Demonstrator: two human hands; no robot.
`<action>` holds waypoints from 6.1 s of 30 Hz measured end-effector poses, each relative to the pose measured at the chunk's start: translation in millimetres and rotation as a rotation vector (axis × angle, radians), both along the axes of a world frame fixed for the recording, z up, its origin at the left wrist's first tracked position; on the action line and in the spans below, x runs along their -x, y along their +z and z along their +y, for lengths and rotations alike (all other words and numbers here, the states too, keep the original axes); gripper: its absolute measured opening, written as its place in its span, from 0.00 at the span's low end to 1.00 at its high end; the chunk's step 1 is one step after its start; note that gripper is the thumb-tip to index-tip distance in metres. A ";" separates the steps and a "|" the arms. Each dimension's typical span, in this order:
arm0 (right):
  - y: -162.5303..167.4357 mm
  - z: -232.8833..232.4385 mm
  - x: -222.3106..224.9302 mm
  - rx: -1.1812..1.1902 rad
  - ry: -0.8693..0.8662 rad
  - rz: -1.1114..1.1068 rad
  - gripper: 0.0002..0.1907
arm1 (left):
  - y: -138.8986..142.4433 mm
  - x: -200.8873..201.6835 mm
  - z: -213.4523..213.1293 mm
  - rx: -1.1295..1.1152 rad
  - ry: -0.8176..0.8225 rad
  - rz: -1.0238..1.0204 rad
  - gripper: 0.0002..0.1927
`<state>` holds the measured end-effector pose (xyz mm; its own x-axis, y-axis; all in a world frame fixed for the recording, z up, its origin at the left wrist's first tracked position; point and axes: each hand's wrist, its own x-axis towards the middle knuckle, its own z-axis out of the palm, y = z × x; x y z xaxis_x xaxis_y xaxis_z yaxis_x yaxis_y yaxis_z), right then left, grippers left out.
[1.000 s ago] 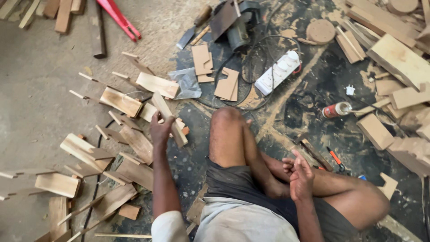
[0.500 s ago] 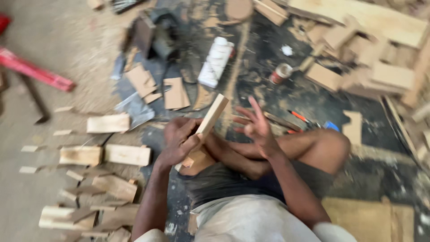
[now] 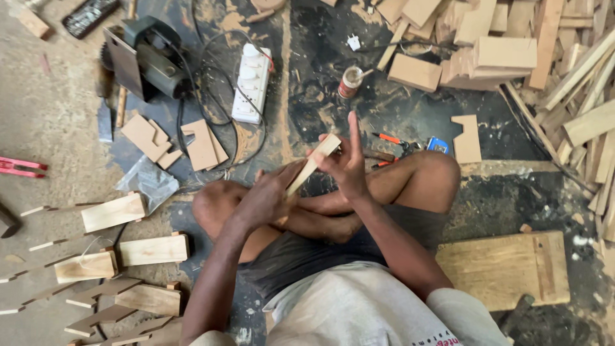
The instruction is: The person sits on the floor and assembles small wooden pieces by applying glue and hammering nails. They repeatedly pick up shaped wood pieces, apply adhesive, and secure them with a hammer and nails, then place the finished units aside.
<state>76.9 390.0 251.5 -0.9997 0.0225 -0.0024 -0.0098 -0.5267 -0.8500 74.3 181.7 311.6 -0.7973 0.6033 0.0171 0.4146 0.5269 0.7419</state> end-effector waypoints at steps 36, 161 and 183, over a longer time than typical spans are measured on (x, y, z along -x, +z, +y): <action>-164.4 83.6 78.1 -1.727 0.294 -0.161 0.44 | -219.1 130.9 23.9 0.805 0.340 -0.033 0.16; -176.7 124.7 83.9 0.022 -0.278 -0.406 0.26 | -229.6 141.9 30.0 0.902 0.272 0.110 0.24; -161.5 142.6 87.7 0.019 -0.359 -0.318 0.26 | -233.9 142.3 30.5 0.904 0.284 0.087 0.24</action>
<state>-10.8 532.6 90.0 -0.8781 0.3634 -0.3112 0.0651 -0.5535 -0.8303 -68.0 212.2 77.7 -0.9342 0.2008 -0.2949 0.2173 0.9758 -0.0238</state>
